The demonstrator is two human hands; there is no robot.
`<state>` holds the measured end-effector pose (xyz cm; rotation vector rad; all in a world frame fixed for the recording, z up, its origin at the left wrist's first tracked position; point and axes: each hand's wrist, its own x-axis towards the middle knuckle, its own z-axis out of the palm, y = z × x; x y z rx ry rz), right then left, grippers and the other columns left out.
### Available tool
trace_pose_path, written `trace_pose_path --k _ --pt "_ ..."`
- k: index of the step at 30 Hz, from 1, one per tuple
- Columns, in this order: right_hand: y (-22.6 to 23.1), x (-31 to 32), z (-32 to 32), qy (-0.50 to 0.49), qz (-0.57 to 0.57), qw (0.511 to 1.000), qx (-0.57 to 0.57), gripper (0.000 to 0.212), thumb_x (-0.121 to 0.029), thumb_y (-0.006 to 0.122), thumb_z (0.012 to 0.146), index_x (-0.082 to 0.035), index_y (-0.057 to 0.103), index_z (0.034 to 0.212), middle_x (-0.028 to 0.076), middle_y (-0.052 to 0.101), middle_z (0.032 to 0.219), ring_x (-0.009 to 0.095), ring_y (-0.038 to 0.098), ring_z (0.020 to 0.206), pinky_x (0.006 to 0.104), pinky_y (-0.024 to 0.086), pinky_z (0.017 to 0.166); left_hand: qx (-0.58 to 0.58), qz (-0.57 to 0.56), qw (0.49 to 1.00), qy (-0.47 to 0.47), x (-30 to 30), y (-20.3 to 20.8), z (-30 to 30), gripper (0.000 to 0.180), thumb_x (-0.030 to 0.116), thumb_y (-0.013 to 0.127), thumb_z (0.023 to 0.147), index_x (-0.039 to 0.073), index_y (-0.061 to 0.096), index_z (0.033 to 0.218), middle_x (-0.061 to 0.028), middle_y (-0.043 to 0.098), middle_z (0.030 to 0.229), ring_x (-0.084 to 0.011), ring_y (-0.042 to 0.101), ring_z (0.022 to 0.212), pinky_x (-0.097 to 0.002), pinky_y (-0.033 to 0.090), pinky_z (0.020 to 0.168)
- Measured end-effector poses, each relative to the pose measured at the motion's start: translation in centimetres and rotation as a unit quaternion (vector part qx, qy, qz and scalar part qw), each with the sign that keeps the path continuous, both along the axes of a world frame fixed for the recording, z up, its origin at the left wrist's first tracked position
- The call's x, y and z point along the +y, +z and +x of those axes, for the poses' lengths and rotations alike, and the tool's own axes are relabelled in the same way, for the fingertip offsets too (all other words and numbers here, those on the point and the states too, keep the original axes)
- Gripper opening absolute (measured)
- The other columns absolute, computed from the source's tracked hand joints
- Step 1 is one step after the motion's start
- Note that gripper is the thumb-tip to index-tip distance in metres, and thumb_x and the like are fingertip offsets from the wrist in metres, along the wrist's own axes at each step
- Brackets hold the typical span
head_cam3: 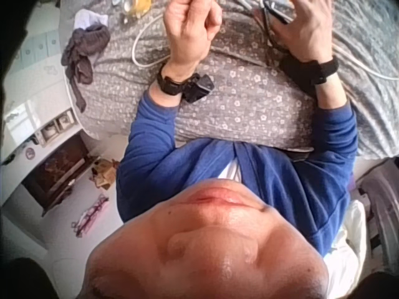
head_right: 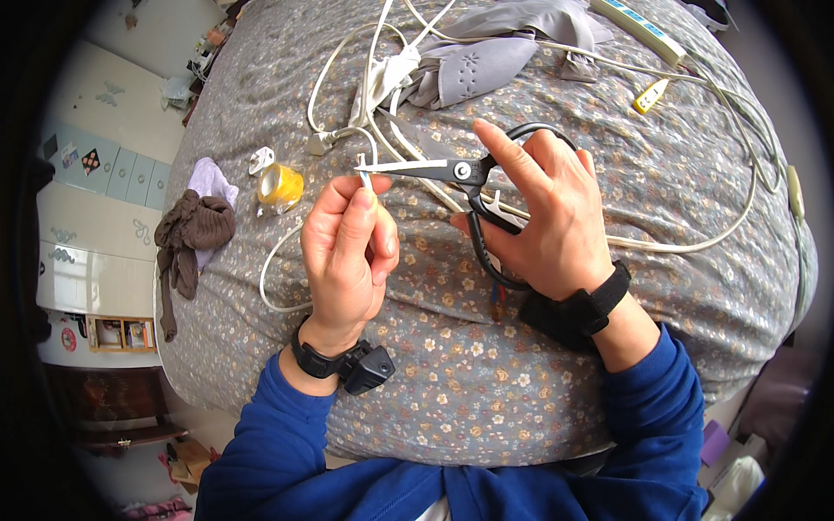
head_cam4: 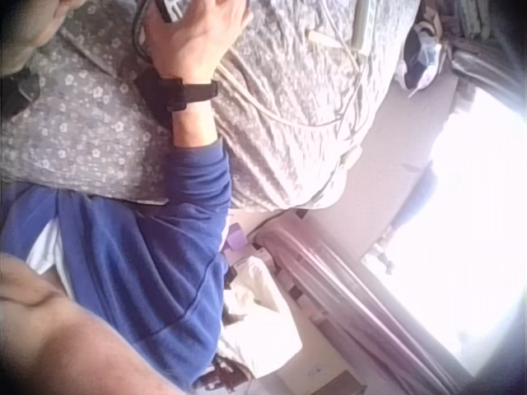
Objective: The person strips the outer insulation from a white electrical cord using scissors, then twists the exposed inner wires together. They gather the cord and a power strip, walk to a storage area, and place the cord into a blue bin.
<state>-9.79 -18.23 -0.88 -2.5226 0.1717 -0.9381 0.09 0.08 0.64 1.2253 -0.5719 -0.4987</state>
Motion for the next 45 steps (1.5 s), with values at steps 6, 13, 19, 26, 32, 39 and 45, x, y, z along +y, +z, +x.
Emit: trace_pose_path --k 6,13,19,26,32,39,45 --pt "0.1 0.1 -0.1 -0.013 -0.016 1.0 0.006 0.076 -0.03 0.086 0.065 -0.014 0.057 0.134 0.007 0.052 0.085 0.025 0.052 0.078 0.0381 0.041 0.075 -0.02 0.002 1.0 0.012 -0.2 -0.1 0.0 0.023 0.023 0.052 0.103 0.001 0.057 0.11 0.0013 0.054 0.064 -0.0015 0.04 0.047 -0.0175 0.029 0.04" --pt "-0.1 0.0 0.0 -0.002 0.002 1.0 0.011 0.076 -0.031 0.085 0.066 -0.013 0.057 0.134 0.007 0.051 0.085 0.025 0.052 0.078 0.0382 0.041 0.076 -0.013 -0.006 1.0 0.016 -0.2 -0.3 0.1 0.023 0.022 0.051 0.104 0.001 0.057 0.11 0.0013 0.054 0.063 -0.0015 0.038 0.046 -0.0173 0.029 0.04" --pt "0.0 0.3 0.0 0.018 0.019 1.0 0.017 0.076 -0.032 0.085 0.067 -0.011 0.056 0.135 0.007 0.052 0.086 0.025 0.053 0.079 0.0377 0.04 0.076 -0.044 0.001 0.999 0.009 -0.2 -0.4 0.1 0.021 0.02 0.051 0.104 0.001 0.055 0.111 0.0016 0.052 0.063 -0.0019 0.04 0.048 -0.0178 0.029 0.041" --pt "-0.4 0.2 -0.1 0.016 0.041 0.999 0.023 0.075 -0.033 0.084 0.069 -0.01 0.056 0.135 0.008 0.052 0.085 0.026 0.053 0.079 0.0379 0.041 0.077 -0.071 0.002 0.997 0.01 -0.3 -0.5 -0.3 0.021 0.018 0.05 0.104 0.001 0.055 0.114 0.0025 0.051 0.064 -0.0018 0.041 0.051 -0.0179 0.029 0.043" --pt "-1.0 -0.8 0.7 0.012 0.136 0.991 0.014 0.068 -0.029 0.081 0.074 -0.005 0.057 0.133 0.009 0.051 0.079 0.021 0.047 0.069 0.0342 0.04 0.065 -0.21 -0.013 0.978 -0.004 0.0 -0.1 -1.3 0.022 0.018 0.049 0.104 0.0 0.056 0.115 0.0022 0.052 0.066 -0.0017 0.042 0.052 -0.0179 0.03 0.043" --pt "-3.2 -4.6 1.1 -0.141 0.087 0.98 0.107 0.074 -0.035 0.078 0.077 -0.005 0.051 0.138 0.013 0.06 0.095 0.031 0.059 0.088 0.0418 0.046 0.084 -0.062 -0.021 0.997 -0.029 0.1 0.4 -1.3 0.021 0.019 0.049 0.104 0.001 0.056 0.114 0.0028 0.051 0.063 -0.0006 0.038 0.05 -0.0171 0.03 0.044" --pt "-1.4 -3.7 0.9 -0.11 0.003 0.994 -0.029 0.052 -0.018 0.079 0.073 -0.003 0.062 0.12 0.013 0.061 0.106 0.032 0.056 0.103 0.0414 0.043 0.092 -0.039 0.032 0.998 -0.043 -0.1 0.1 -1.8 0.021 0.02 0.051 0.103 0.001 0.057 0.111 0.0028 0.052 0.062 -0.0005 0.04 0.05 -0.017 0.031 0.044"
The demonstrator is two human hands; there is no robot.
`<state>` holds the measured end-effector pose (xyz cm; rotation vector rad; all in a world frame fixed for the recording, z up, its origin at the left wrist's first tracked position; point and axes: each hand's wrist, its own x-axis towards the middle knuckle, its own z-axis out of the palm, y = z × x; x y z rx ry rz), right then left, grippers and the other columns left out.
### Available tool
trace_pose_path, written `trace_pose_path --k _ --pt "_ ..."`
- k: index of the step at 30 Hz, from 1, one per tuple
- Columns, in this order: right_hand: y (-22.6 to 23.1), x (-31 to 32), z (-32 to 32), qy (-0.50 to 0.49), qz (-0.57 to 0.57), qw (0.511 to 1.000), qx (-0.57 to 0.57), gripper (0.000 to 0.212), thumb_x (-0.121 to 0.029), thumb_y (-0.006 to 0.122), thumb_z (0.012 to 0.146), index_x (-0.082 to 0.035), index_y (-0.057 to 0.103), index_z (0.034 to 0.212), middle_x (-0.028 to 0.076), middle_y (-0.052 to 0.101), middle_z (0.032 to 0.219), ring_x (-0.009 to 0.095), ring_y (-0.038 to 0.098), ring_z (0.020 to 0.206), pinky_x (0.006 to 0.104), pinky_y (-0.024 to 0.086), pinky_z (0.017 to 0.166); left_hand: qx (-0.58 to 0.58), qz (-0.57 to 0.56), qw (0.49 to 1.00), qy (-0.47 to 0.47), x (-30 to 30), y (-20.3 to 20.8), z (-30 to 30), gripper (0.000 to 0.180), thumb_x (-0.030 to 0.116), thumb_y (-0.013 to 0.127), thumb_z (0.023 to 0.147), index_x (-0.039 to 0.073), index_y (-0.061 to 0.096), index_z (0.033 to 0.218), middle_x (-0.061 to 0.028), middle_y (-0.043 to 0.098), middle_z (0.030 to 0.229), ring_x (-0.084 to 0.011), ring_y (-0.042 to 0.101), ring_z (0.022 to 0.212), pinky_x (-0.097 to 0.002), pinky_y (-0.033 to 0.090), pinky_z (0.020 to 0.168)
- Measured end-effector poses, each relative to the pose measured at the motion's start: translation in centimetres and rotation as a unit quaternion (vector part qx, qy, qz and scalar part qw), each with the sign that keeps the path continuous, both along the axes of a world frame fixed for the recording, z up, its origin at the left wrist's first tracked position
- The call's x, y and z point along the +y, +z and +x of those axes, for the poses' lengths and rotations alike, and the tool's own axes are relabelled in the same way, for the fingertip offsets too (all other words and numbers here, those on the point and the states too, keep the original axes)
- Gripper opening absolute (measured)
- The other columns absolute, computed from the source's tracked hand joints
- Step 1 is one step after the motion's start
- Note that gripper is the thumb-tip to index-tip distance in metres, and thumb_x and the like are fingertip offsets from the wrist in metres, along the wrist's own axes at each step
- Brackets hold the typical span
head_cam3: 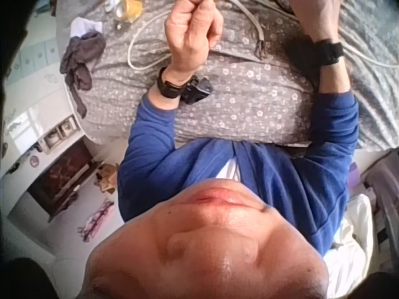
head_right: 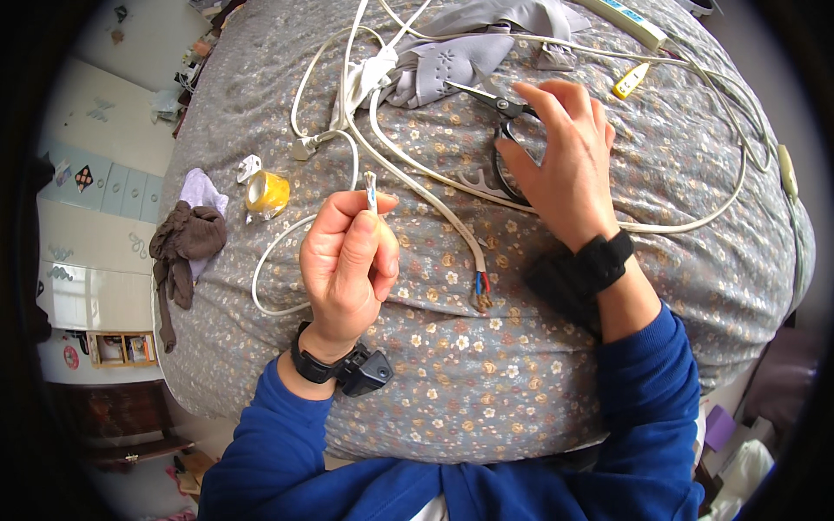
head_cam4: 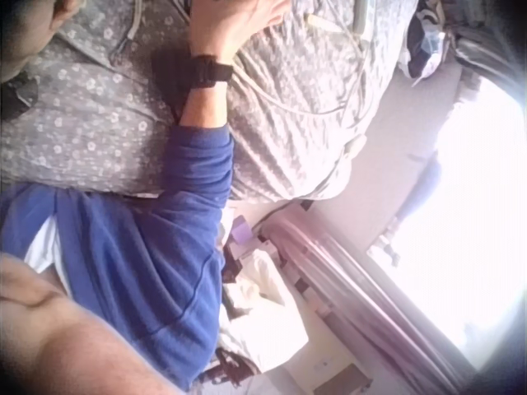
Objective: The person strips the outer insulation from a white electrical cord using scissors, then twists the exposed inner wires together. They gather the cord and a power strip, walk to a storage area, and place the cord into a blue bin.
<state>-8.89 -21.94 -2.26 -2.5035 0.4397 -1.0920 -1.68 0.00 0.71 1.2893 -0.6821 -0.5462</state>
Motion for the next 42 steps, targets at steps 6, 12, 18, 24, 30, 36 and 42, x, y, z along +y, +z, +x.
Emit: trace_pose_path --k 6,12,18,24,30,36,42 --pt "1.6 3.5 -1.4 0.326 0.525 0.786 0.027 0.019 -0.017 0.072 0.09 0.0 0.07 0.095 0.003 0.069 0.087 0.008 0.06 0.082 0.0257 0.048 0.077 -0.108 0.085 0.991 -0.007 -0.5 -0.8 0.1 0.015 0.013 0.055 0.1 0.0 0.06 0.105 -0.0005 0.059 0.066 -0.0039 0.052 0.056 -0.019 0.039 0.05" --pt "1.2 4.0 -1.3 0.345 0.622 0.702 0.011 0.014 -0.014 0.069 0.092 -0.001 0.069 0.092 0.001 0.067 0.087 0.008 0.059 0.082 0.0238 0.048 0.077 -0.176 0.13 0.976 -0.008 -0.5 -0.9 0.3 0.013 0.01 0.057 0.098 -0.001 0.06 0.104 -0.0016 0.062 0.065 -0.0065 0.057 0.058 -0.0226 0.044 0.052" --pt "1.1 4.0 -1.3 0.338 0.626 0.703 0.019 0.012 -0.013 0.068 0.092 -0.001 0.069 0.091 0.001 0.066 0.086 0.008 0.059 0.083 0.0237 0.047 0.077 -0.138 0.125 0.982 -0.009 -0.7 -0.6 0.0 0.015 0.013 0.058 0.099 0.0 0.059 0.104 -0.0021 0.064 0.066 -0.006 0.058 0.059 -0.0213 0.044 0.053" --pt "0.5 4.1 -1.1 0.373 0.647 0.665 0.007 0.012 -0.013 0.065 0.094 -0.002 0.066 0.095 0.001 0.065 0.09 0.008 0.059 0.087 0.0239 0.047 0.08 -0.091 0.116 0.989 -0.026 -0.7 -0.6 -0.1 0.016 0.017 0.057 0.1 0.001 0.056 0.101 -0.0038 0.065 0.068 -0.0064 0.059 0.058 -0.0194 0.046 0.053" --pt "-0.5 4.5 -0.8 0.4 0.683 0.611 -0.017 0.014 -0.014 0.063 0.096 0.0 0.063 0.101 0.003 0.065 0.092 0.01 0.059 0.088 0.0254 0.047 0.082 0.011 0.083 0.993 -0.079 -0.7 -0.6 0.1 0.021 0.022 0.052 0.103 0.001 0.055 0.101 -0.0073 0.065 0.069 -0.0085 0.059 0.054 -0.0209 0.048 0.051" --pt "-1.4 4.8 -0.4 0.474 0.713 0.511 -0.066 0.013 -0.014 0.061 0.097 -0.001 0.063 0.099 0.004 0.064 0.091 0.012 0.058 0.087 0.0281 0.046 0.083 0.209 -0.007 0.963 -0.17 -0.8 -0.9 0.3 0.026 0.025 0.048 0.104 0.0 0.055 0.105 -0.0079 0.061 0.065 -0.0106 0.054 0.049 -0.0214 0.045 0.046" --pt "-1.3 4.7 -0.4 0.502 0.71 0.488 -0.076 0.014 -0.015 0.061 0.097 -0.002 0.063 0.1 0.004 0.064 0.091 0.013 0.059 0.088 0.029 0.045 0.085 0.324 -0.062 0.912 -0.244 -0.8 -1.3 0.7 0.027 0.026 0.048 0.104 0.0 0.055 0.106 -0.0067 0.058 0.062 -0.0103 0.045 0.04 -0.0218 0.04 0.04"
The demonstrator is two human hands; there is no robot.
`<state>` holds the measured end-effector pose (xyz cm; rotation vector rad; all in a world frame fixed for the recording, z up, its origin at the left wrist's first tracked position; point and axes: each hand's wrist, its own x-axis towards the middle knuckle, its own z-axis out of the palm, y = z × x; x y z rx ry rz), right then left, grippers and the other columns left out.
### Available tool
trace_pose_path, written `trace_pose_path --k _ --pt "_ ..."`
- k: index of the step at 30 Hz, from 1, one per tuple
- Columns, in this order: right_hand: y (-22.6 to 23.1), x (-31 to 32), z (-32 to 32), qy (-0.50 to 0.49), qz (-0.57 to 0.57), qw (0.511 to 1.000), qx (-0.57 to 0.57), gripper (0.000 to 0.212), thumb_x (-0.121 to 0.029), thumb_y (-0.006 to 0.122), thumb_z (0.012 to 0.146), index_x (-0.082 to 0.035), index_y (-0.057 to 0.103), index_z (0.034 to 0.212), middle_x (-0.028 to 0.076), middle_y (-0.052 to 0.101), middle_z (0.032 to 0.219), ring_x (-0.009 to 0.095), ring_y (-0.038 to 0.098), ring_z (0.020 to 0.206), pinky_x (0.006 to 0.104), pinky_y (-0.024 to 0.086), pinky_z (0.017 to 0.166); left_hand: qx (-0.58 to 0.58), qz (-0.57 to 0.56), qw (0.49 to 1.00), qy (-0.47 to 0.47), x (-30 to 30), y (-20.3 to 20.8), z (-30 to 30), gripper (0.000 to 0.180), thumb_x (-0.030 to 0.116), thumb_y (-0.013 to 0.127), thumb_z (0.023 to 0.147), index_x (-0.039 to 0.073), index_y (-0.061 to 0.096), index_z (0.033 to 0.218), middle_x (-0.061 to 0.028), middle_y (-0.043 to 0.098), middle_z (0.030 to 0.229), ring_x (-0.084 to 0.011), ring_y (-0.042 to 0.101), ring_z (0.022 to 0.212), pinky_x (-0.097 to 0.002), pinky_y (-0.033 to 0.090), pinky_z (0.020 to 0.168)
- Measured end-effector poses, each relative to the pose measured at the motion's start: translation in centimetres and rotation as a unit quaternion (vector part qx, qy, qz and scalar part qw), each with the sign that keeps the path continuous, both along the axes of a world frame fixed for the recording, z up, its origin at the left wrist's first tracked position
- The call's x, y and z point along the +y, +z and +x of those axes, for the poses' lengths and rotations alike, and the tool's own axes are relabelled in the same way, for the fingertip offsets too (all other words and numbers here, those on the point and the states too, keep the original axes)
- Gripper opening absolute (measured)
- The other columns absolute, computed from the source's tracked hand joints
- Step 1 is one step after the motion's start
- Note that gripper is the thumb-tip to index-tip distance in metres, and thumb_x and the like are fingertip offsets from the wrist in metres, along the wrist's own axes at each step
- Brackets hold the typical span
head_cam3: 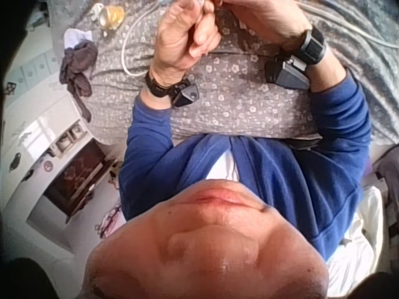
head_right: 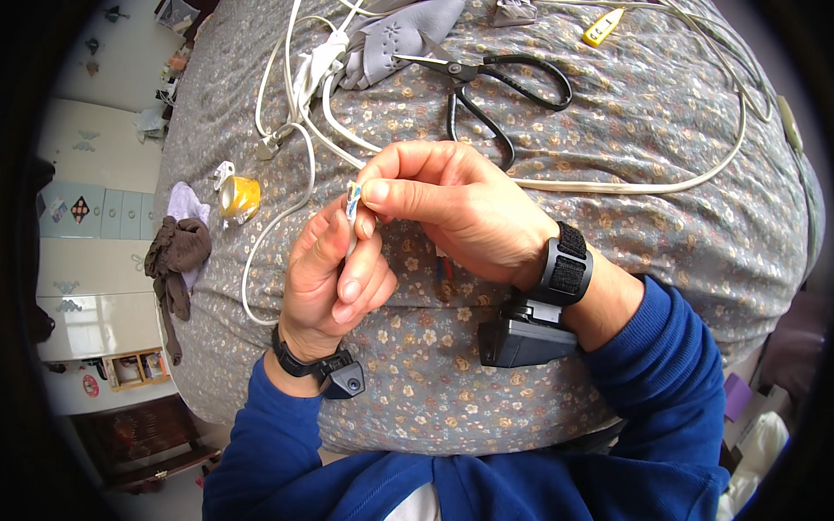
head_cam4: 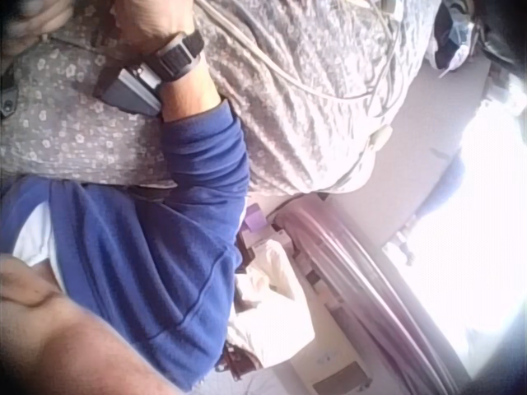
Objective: The person strips the outer insulation from a white electrical cord using scissors, then twists the exposed inner wires together. They gather the cord and a power strip, walk to a storage area, and place the cord into a blue bin.
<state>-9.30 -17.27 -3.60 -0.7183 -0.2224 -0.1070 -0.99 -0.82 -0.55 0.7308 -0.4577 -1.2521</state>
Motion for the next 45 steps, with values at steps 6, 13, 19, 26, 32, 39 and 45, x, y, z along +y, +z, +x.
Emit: trace_pose_path --k 6,13,19,26,32,39,45 --pt "0.4 0.0 -0.1 -0.016 -0.016 0.999 0.026 0.014 -0.016 0.061 0.097 -0.001 0.064 0.099 0.005 0.065 0.093 0.012 0.06 0.088 0.0278 0.046 0.084 -0.023 0.013 1.0 0.006 -0.1 -0.2 0.1 0.024 0.026 0.049 0.104 0.002 0.056 0.106 -0.0061 0.058 0.062 -0.0102 0.047 0.042 -0.0213 0.039 0.04" --pt "1.4 -5.0 -0.8 -0.406 -0.536 0.74 -0.004 0.023 -0.016 0.072 0.087 0.0 0.068 0.104 0.006 0.067 0.091 0.017 0.064 0.087 0.0282 0.049 0.081 -0.036 0.024 0.995 0.095 -0.1 -0.7 0.8 0.018 0.024 0.052 0.103 0.008 0.059 0.105 -0.0049 0.06 0.067 -0.0111 0.051 0.048 -0.022 0.041 0.045" --pt "-0.5 -8.4 -0.4 -0.4 -0.762 0.479 0.173 0.05 -0.022 0.077 0.078 0.0 0.061 0.119 0.015 0.061 0.115 0.033 0.06 0.109 0.039 0.047 0.095 -0.019 0.003 0.995 0.099 0.0 -0.7 1.2 0.018 0.024 0.051 0.103 0.007 0.059 0.104 -0.005 0.06 0.067 -0.0114 0.051 0.05 -0.0223 0.042 0.046" --pt "-0.5 -8.1 -0.9 -0.35 -0.796 0.451 0.2 0.058 -0.035 0.079 0.073 0.001 0.061 0.115 0.016 0.063 0.105 0.034 0.061 0.104 0.0401 0.048 0.091 -0.052 0.004 0.99 0.128 0.0 -0.9 1.9 0.018 0.023 0.051 0.103 0.007 0.059 0.108 -0.0048 0.06 0.067 -0.0117 0.053 0.051 -0.0227 0.045 0.047" --pt "0.7 -6.9 -0.2 -0.404 -0.655 0.629 0.107 0.042 -0.014 0.074 0.072 0.002 0.059 0.108 0.013 0.06 0.091 0.025 0.061 0.079 0.0351 0.05 0.074 -0.058 0.004 0.984 0.168 0.2 -0.7 2.4 0.021 0.023 0.051 0.103 0.007 0.058 0.115 -0.0045 0.061 0.069 -0.0116 0.055 0.052 -0.023 0.046 0.048" --pt "1.0 -3.7 0.3 -0.357 -0.696 0.623 0.008 0.053 -0.022 0.081 0.072 -0.001 0.057 0.115 0.007 0.057 0.088 0.018 0.052 0.074 0.0307 0.046 0.071 -0.065 -0.008 0.972 0.226 0.2 -0.7 3.2 0.022 0.026 0.051 0.103 0.007 0.057 0.113 -0.0049 0.06 0.07 -0.0119 0.055 0.053 -0.0238 0.045 0.048" --pt "0.1 -4.3 -0.1 -0.366 -0.711 0.6 -0.002 0.055 -0.025 0.081 0.072 -0.001 0.058 0.116 0.009 0.058 0.089 0.021 0.056 0.077 0.0311 0.047 0.069 -0.073 -0.014 0.958 0.277 0.5 -1.4 4.0 0.025 0.024 0.053 0.102 0.004 0.062 0.116 -0.005 0.068 0.087 -0.0131 0.065 0.066 -0.0247 0.05 0.054"
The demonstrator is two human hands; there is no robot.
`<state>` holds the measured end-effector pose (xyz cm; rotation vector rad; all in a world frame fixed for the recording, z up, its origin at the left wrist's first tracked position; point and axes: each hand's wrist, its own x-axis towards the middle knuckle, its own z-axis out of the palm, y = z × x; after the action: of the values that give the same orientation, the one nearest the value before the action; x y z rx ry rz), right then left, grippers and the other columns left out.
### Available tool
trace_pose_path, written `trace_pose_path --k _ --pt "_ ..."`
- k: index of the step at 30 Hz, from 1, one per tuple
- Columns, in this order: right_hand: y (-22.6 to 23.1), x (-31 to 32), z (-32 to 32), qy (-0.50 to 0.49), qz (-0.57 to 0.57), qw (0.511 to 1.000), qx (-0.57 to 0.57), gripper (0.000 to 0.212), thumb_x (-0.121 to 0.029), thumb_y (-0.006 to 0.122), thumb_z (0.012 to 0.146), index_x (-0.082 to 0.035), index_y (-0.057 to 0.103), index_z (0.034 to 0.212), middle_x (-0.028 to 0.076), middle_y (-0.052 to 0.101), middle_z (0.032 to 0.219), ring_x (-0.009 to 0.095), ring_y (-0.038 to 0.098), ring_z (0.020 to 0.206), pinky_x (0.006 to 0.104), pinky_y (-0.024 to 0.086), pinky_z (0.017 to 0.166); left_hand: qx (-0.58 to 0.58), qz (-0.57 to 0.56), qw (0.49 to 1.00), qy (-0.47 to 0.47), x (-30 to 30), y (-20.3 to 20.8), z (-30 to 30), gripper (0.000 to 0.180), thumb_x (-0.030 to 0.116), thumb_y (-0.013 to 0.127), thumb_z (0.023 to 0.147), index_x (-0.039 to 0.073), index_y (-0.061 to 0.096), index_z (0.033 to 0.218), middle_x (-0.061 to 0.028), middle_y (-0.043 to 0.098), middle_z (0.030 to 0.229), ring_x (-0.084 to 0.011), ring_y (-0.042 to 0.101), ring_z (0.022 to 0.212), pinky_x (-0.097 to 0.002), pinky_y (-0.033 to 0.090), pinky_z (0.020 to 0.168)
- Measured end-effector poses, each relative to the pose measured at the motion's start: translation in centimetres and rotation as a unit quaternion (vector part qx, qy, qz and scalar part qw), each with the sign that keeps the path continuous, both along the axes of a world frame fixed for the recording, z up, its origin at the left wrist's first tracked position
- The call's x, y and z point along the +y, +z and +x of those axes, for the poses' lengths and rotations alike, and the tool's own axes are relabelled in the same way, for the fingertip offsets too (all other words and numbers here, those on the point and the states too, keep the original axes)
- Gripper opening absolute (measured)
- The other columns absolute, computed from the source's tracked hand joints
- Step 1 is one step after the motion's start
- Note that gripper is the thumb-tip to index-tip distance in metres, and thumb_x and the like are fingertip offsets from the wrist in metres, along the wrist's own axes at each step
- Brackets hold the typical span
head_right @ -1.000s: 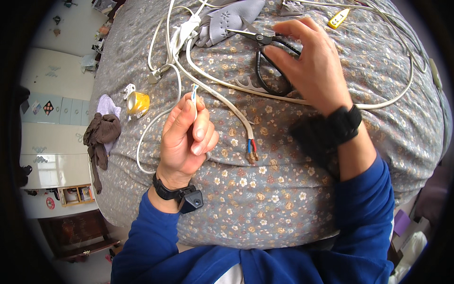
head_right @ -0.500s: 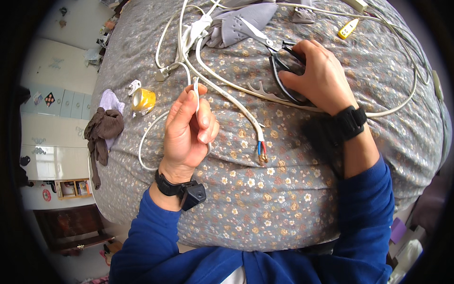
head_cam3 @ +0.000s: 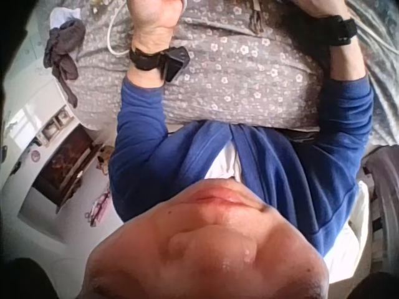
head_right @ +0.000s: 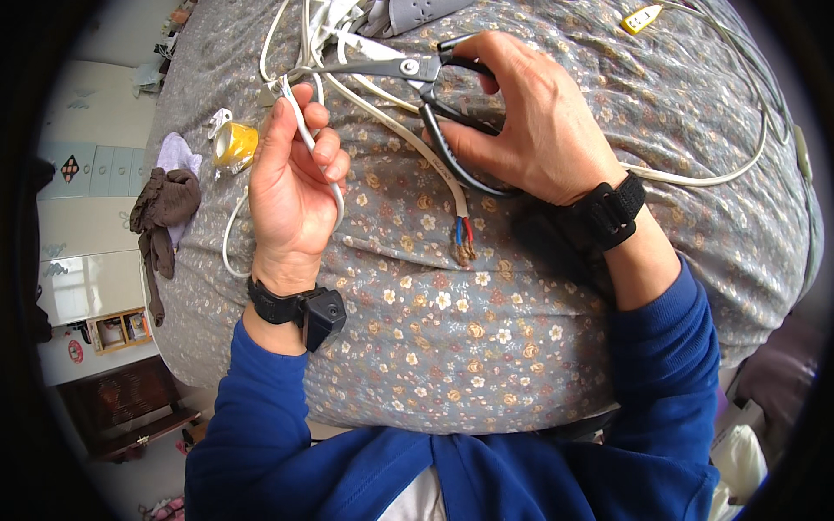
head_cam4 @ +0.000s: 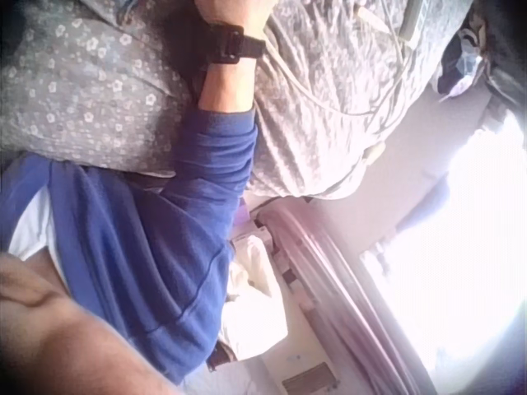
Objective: The person strips the outer insulation from a white electrical cord using scissors, then twists the exposed inner wires together. They gather the cord and a power strip, walk to a storage area, and place the cord into a blue bin.
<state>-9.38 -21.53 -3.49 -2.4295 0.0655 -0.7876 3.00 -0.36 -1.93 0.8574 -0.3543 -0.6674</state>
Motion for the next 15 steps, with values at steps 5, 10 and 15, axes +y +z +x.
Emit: trace_pose_path --k 5,10,15 --pt "1.0 0.7 0.3 0.005 0.009 1.0 -0.013 0.056 -0.023 0.084 0.066 -0.002 0.059 0.111 0.008 0.059 0.089 0.021 0.057 0.078 0.0324 0.048 0.073 -0.013 0.005 1.0 0.022 -0.1 0.3 -0.2 0.024 0.02 0.057 0.1 0.002 0.063 0.115 -0.0064 0.068 0.087 -0.0136 0.066 0.072 -0.0246 0.055 0.059" --pt "1.7 1.3 0.4 -0.027 0.003 1.0 0.005 0.062 -0.02 0.089 0.059 -0.003 0.058 0.11 0.007 0.059 0.091 0.021 0.056 0.079 0.0331 0.048 0.075 -0.018 -0.017 1.0 0.016 -0.1 0.4 -0.4 0.023 0.019 0.057 0.1 0.003 0.065 0.115 -0.0069 0.069 0.088 -0.0134 0.066 0.075 -0.0231 0.054 0.062" --pt "1.6 1.2 0.3 -0.031 -0.007 1.0 0.0 0.063 -0.019 0.089 0.058 -0.003 0.058 0.11 0.007 0.06 0.093 0.022 0.056 0.08 0.0334 0.048 0.075 -0.031 -0.008 0.999 0.019 0.0 0.2 -0.5 0.023 0.018 0.058 0.1 0.004 0.066 0.115 -0.007 0.069 0.089 -0.013 0.066 0.076 -0.0234 0.054 0.062"
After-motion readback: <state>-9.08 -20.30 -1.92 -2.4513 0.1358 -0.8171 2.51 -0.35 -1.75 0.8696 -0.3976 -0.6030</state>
